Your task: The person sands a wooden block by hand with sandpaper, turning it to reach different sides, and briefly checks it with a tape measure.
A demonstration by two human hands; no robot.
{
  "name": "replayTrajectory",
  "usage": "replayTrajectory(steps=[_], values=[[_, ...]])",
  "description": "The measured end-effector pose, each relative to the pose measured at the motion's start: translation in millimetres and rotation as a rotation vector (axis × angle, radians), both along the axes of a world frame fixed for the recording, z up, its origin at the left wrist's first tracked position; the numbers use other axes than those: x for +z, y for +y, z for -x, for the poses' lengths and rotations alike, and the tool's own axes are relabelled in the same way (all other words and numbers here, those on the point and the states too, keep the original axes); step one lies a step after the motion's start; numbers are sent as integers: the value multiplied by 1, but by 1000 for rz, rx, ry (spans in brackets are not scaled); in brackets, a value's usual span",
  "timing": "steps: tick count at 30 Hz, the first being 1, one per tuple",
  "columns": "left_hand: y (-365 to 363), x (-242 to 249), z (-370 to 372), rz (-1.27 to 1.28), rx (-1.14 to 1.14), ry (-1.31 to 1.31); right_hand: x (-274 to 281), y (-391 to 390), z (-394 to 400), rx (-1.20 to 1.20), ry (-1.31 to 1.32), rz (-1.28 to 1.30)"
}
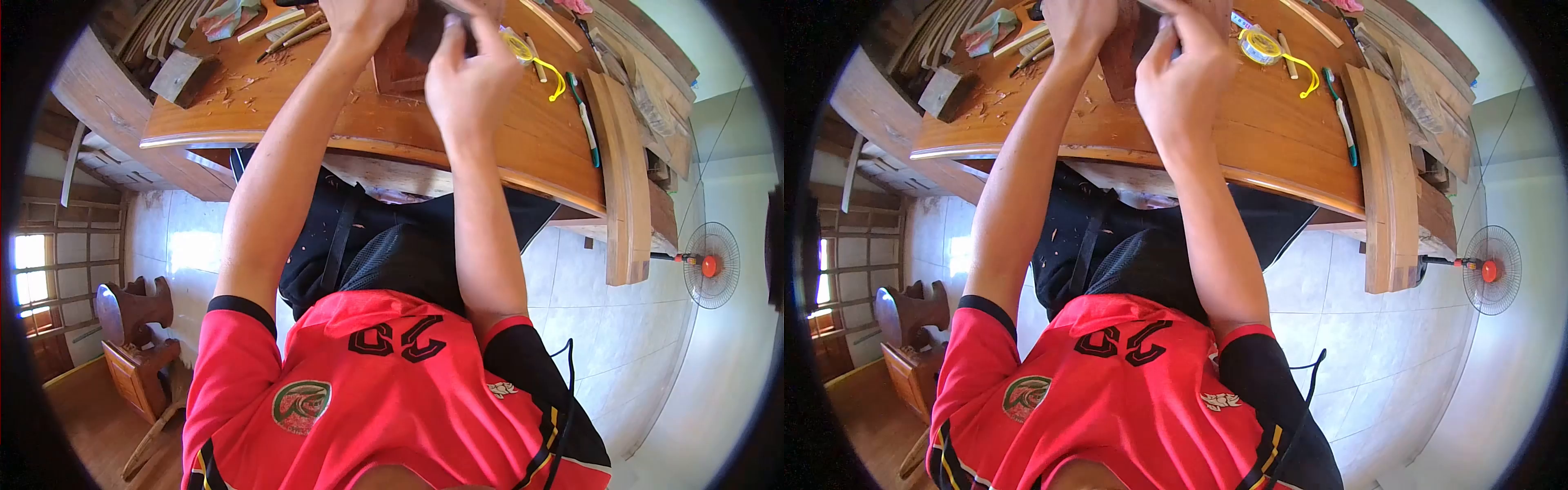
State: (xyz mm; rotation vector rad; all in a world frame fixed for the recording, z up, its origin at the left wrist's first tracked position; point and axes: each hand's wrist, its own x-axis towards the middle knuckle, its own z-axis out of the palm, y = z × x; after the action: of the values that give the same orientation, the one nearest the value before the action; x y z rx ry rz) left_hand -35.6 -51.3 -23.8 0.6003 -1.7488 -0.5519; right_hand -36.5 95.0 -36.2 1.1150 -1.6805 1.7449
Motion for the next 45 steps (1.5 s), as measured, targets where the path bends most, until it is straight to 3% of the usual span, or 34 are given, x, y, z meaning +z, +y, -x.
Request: replayTrajectory(steps=[2, 5, 6, 7, 9, 13, 16, 19, 24, 27, 31, 33, 36, 39, 41, 45], values=[[13, 8, -11, -90, -39, -64, 21, -1, 3, 10, 42, 25], [-15, -22, 1, 390, 225, -190, 20, -5, 15, 32, 112, 6], [-13, -18, 1, 337, 187, -86, 12, -9, 21, 46, 144, 11], [-9, -11, -1, 290, 148, 23, -3, -11, 18, -85, 156, 6], [7, 1, -4, -99, 35, 106, -21, -9, 11, -32, 113, 38], [24, 12, -13, -179, -34, 105, -35, 5, 4, -16, 2, -62], [26, 13, -13, -175, -66, 94, -18, 7, 6, -45, -29, -6], [36, 14, -25, -155, -92, 103, 2, -5, 21, -118, 118, -30], [15, 4, -4, -27, 97, 177, -24, 5, 3, 24, -57, -91], [26, 12, -13, -173, -46, 77, -38, 14, -6, 35, -171, -172], [21, 10, -12, -175, -53, 101, -28, 11, -3, 57, -161, -191], [17, 12, -11, -216, -46, 79, -30, 9, 4, 4, -136, -136], [11, -3, -2, -70, 44, 155, -14, 6, 25, -76, -5, -1], [24, 12, -19, -170, -152, 79, 12, 9, 11, 68, -81, -63], [32, 20, -35, -197, -203, -9, -9, 8, 13, 80, -100, -57], [17, -1, -10, -141, 17, 99, -39, 16, -2, 65, -121, -216]])
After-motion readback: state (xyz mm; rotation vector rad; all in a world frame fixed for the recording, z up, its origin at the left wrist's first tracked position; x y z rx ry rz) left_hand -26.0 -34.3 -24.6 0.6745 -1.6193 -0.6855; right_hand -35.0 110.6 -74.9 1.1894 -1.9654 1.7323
